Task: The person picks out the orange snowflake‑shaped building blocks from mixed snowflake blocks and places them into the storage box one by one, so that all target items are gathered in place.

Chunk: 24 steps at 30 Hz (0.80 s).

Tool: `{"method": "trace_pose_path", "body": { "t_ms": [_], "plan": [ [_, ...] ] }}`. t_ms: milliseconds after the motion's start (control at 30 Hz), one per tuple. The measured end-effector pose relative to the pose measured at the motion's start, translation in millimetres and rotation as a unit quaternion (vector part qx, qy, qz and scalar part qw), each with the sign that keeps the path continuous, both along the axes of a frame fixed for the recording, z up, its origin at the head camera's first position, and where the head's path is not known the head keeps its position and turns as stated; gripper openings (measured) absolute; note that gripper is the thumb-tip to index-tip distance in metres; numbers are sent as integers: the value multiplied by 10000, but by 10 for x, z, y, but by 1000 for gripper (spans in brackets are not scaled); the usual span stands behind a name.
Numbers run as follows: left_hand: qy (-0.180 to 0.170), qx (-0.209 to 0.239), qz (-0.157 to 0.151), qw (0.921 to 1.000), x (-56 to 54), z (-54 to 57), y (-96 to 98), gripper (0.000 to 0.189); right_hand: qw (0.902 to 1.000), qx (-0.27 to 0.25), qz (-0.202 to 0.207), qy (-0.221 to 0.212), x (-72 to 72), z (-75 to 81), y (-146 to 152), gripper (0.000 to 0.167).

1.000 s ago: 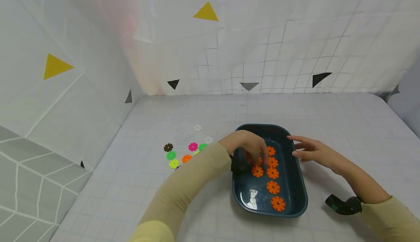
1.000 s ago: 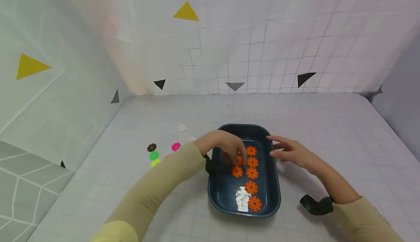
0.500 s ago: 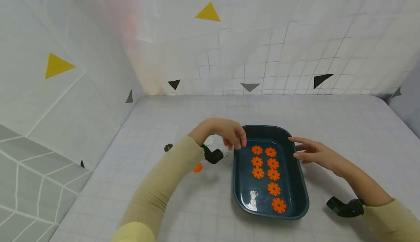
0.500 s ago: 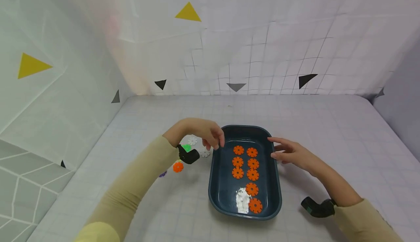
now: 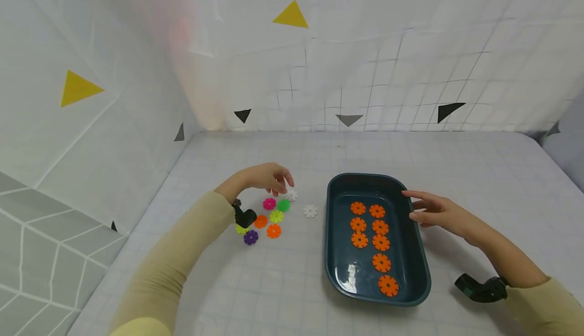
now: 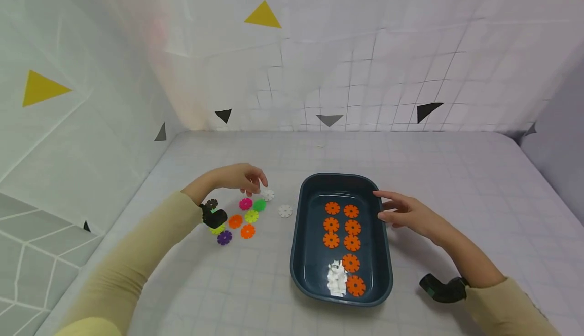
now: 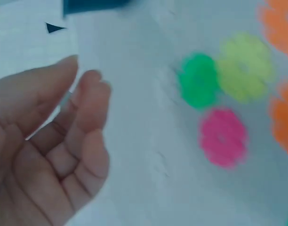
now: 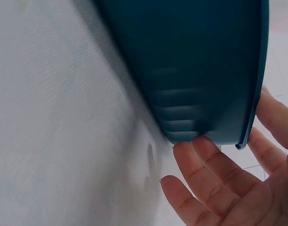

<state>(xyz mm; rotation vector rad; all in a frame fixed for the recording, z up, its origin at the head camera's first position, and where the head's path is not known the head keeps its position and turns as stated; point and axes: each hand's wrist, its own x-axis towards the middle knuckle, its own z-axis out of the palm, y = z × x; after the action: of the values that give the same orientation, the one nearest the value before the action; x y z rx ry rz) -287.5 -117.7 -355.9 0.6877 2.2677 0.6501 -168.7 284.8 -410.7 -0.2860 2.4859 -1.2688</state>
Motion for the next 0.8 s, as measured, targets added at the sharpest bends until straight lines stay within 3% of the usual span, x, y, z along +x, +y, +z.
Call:
{"method": "trace_pose_path", "body": {
  "t_ms": [400, 600, 800],
  "plan": [
    [492, 45, 227, 9985, 55, -246, -439, 21, 9999, 16, -40, 116, 12, -4, -2, 64],
    [654, 117, 209, 9976, 163, -351, -546, 16, 10000, -57, -44, -23, 19, -4, 1, 64],
    [798, -147, 184, 9965, 287, -453, -612, 13, 9997, -179, 40, -146, 10, -4, -4, 64]
  ]
}}
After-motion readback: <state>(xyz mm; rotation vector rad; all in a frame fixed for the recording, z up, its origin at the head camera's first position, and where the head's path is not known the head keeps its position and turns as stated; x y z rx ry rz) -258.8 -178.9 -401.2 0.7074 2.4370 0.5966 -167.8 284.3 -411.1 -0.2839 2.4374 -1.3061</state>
